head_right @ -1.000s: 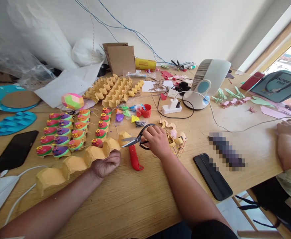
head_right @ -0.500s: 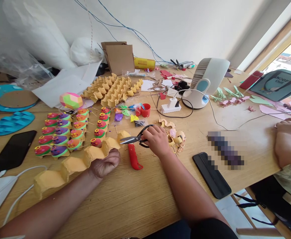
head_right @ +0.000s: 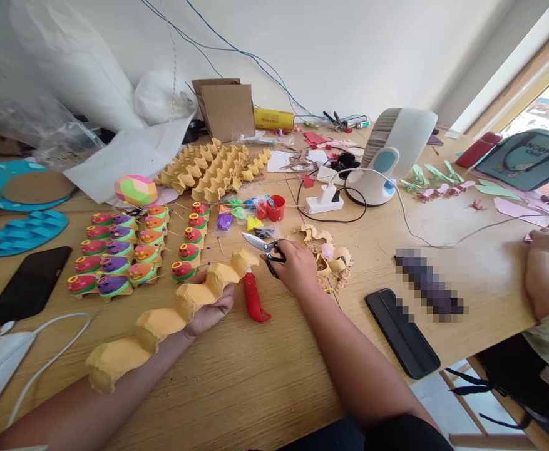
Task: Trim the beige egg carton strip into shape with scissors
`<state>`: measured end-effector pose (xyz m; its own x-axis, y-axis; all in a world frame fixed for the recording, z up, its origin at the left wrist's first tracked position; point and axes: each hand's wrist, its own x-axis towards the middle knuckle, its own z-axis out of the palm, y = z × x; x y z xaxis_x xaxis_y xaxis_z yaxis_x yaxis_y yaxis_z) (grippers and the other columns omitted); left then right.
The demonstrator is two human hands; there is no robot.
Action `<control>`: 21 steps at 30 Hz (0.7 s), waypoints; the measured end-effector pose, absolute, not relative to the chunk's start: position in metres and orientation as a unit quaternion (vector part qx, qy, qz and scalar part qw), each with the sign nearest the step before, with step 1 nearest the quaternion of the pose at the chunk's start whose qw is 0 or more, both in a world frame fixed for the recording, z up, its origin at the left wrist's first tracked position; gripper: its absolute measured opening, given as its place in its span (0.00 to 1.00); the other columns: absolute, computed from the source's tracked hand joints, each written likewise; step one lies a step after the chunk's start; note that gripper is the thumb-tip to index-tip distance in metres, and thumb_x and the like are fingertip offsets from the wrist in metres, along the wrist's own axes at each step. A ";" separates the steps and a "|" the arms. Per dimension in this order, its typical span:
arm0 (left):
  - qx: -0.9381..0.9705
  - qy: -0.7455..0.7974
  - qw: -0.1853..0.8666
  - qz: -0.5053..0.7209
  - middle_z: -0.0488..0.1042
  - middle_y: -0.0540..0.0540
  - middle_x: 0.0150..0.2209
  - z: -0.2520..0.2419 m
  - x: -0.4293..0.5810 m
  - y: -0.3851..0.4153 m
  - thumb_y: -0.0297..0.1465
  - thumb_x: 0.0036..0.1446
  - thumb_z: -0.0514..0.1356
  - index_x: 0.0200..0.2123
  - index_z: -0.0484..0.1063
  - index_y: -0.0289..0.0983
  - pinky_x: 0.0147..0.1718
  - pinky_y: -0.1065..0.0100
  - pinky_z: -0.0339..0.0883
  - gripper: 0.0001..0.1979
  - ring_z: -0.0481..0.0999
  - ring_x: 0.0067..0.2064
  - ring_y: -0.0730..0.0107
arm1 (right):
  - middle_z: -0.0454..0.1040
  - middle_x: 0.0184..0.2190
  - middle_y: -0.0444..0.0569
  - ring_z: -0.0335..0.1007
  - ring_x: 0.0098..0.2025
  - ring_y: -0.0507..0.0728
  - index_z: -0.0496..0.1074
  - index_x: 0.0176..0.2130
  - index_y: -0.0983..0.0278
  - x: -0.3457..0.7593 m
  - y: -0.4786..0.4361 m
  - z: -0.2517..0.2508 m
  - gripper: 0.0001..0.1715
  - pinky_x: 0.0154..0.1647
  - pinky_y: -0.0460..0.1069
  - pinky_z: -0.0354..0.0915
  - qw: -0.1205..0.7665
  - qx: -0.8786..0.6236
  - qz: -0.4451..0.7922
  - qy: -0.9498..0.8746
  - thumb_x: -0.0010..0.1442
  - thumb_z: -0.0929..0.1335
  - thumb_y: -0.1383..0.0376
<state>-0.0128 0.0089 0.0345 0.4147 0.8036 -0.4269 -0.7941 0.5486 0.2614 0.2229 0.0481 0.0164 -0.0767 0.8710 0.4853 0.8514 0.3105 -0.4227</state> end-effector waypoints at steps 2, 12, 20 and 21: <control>0.044 0.264 0.840 0.473 0.65 0.51 0.25 0.035 -0.012 0.009 0.35 0.65 0.62 0.34 0.70 0.39 0.19 0.74 0.57 0.08 0.60 0.23 0.75 | 0.77 0.29 0.48 0.72 0.34 0.58 0.76 0.35 0.60 0.221 0.047 0.015 0.14 0.33 0.49 0.57 0.346 -0.592 0.048 -0.726 0.65 0.73 0.52; 0.129 0.287 0.844 0.434 0.72 0.46 0.28 0.024 -0.013 0.015 0.35 0.58 0.69 0.32 0.75 0.41 0.21 0.72 0.61 0.08 0.68 0.26 0.70 | 0.76 0.32 0.49 0.72 0.37 0.60 0.74 0.42 0.61 0.217 0.043 0.023 0.14 0.38 0.51 0.63 0.362 -0.584 0.079 -0.722 0.63 0.72 0.54; 0.223 0.367 0.811 0.397 0.76 0.45 0.28 0.005 -0.030 0.024 0.46 0.56 0.70 0.37 0.78 0.41 0.22 0.69 0.63 0.14 0.72 0.25 0.67 | 0.79 0.37 0.51 0.73 0.40 0.61 0.75 0.41 0.61 0.217 0.042 0.023 0.14 0.42 0.53 0.63 0.311 -0.556 -0.004 -0.770 0.63 0.73 0.54; 0.231 0.371 0.807 0.398 0.76 0.46 0.27 0.005 -0.030 0.023 0.46 0.56 0.70 0.36 0.78 0.41 0.23 0.69 0.63 0.15 0.72 0.25 0.67 | 0.80 0.38 0.51 0.73 0.41 0.62 0.75 0.42 0.61 0.216 0.041 0.023 0.14 0.43 0.53 0.62 0.299 -0.553 -0.018 -0.777 0.63 0.74 0.54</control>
